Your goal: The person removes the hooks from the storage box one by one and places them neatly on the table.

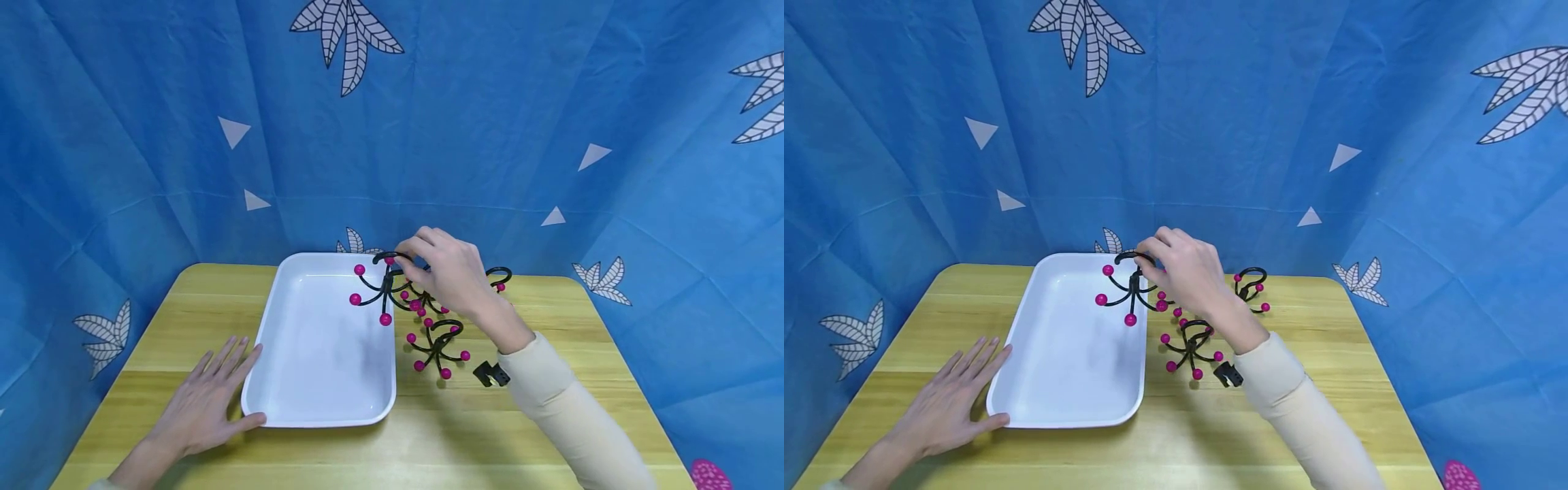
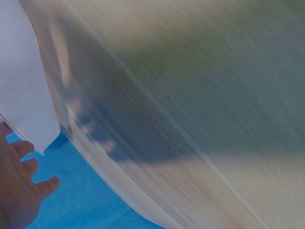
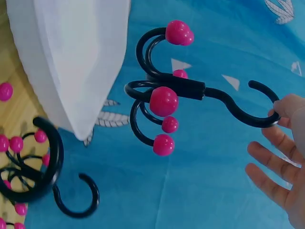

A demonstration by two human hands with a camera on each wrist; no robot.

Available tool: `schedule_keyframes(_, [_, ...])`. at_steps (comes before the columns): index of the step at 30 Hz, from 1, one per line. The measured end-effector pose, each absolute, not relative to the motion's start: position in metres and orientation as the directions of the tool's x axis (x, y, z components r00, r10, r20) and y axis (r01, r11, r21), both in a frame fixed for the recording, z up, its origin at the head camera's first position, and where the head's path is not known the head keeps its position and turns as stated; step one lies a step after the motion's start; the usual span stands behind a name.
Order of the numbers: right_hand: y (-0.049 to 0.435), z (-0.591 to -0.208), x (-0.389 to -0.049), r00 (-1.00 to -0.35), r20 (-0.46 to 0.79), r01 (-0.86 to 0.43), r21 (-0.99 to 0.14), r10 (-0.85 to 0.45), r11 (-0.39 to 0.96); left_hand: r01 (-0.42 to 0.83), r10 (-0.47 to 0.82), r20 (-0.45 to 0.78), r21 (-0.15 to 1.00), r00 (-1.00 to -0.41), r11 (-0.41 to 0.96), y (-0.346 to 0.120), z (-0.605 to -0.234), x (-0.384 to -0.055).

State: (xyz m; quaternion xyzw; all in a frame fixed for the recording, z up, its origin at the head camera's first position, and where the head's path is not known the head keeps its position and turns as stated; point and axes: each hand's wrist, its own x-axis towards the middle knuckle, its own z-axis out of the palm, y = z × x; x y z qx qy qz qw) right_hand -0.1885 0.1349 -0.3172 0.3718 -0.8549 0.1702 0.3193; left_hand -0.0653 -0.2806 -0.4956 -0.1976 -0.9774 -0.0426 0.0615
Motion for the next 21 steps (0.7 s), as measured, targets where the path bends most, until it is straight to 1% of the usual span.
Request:
schedule_keyframes(5, [0.154, -0.312, -0.187, -0.516, 0.692, -0.735, -0.055, -0.505, 0.676, 0.391, 0.379, 0.141, 0.070, -0.914, 0.918, -0.280, -0.495, -0.064])
schedule_keyframes(13, [0.184, -0.307, -0.185, -0.541, 0.700, -0.697, -0.064, -0.465, 0.715, 0.384, 0.371, 0.134, 0.085, -0.919, 0.919, -0.280, -0.496, -0.064])
schedule_keyframes(21, [0.213, -0.306, -0.177, -0.594, 0.693, -0.630, -0.085, -0.409, 0.772, 0.381, 0.369, 0.131, 0.081, -0.920, 0.921, -0.281, -0.497, -0.065])
